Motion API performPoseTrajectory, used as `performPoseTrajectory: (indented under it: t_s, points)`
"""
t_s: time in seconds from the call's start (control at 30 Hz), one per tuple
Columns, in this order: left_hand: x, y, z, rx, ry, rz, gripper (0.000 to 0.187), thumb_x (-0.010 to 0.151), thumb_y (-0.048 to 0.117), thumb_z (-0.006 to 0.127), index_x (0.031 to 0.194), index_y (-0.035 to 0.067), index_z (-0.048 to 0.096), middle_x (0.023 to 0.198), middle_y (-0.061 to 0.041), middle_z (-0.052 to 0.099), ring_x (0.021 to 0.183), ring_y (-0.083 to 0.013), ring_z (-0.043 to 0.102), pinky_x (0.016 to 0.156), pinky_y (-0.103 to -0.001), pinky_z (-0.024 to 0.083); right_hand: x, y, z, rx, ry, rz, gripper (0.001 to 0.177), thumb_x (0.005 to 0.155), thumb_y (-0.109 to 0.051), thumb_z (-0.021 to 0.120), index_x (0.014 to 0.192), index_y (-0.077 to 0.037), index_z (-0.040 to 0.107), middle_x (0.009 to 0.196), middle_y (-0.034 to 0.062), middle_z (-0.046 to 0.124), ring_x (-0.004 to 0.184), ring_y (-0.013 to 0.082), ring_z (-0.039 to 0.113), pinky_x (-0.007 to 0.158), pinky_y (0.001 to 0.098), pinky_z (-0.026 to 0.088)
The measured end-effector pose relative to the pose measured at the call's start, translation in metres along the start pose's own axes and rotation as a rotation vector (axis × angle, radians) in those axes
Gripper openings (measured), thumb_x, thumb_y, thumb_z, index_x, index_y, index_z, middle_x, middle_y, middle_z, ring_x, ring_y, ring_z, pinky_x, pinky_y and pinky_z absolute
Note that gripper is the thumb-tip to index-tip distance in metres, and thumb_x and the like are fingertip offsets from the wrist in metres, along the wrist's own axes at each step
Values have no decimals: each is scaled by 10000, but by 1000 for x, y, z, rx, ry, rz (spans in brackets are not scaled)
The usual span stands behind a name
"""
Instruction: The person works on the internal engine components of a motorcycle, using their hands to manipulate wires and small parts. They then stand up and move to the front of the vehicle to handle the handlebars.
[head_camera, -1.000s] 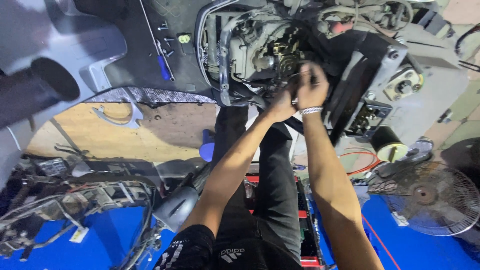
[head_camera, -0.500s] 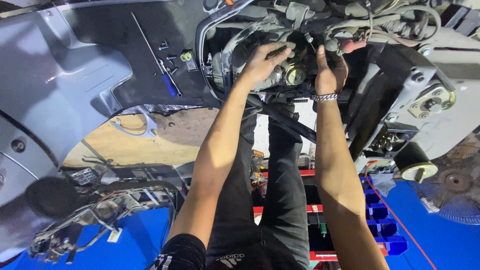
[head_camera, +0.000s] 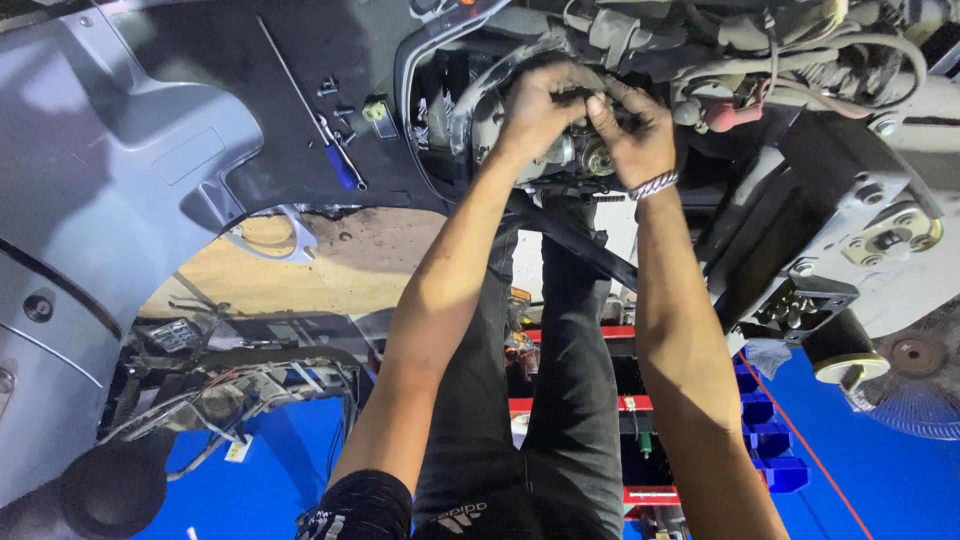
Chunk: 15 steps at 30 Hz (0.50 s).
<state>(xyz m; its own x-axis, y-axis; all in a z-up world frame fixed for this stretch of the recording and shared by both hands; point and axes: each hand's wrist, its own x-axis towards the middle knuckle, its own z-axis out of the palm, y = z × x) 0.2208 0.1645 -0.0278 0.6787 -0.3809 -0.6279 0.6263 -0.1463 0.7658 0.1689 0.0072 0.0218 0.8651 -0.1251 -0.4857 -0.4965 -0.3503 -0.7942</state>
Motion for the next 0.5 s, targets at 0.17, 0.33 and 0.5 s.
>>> performPoseTrajectory:
  t_s: [0.17, 0.33, 0.5]
  points:
    - [-6, -3, -17, 159, 9, -35, 162, 902, 201, 753, 1060, 166, 738, 1170, -61, 765, 922, -142, 774, 858, -308, 638, 2, 50, 5, 137, 112, 321, 135, 935, -277, 816, 972, -166, 748, 1030, -15, 758, 1001, 115, 700, 951, 257, 536]
    - [-7, -32, -15, 450, 74, 61, 220, 968, 211, 674, 1174, 178, 744, 1176, -25, 784, 1095, -189, 772, 967, -340, 611, 9, 12, -1, 78, -61, 101, 267, 936, -276, 834, 1115, -95, 753, 1135, 81, 760, 1068, 183, 720, 961, 339, 572]
    - [-5, -53, -9, 453, 15, -108, 229, 972, 140, 654, 1191, 165, 716, 1269, -28, 741, 1130, -217, 749, 998, -442, 603, 13, 9, 5, -84, 54, 60, 106, 949, -181, 841, 971, -91, 790, 990, 72, 793, 905, 185, 760, 803, 321, 602]
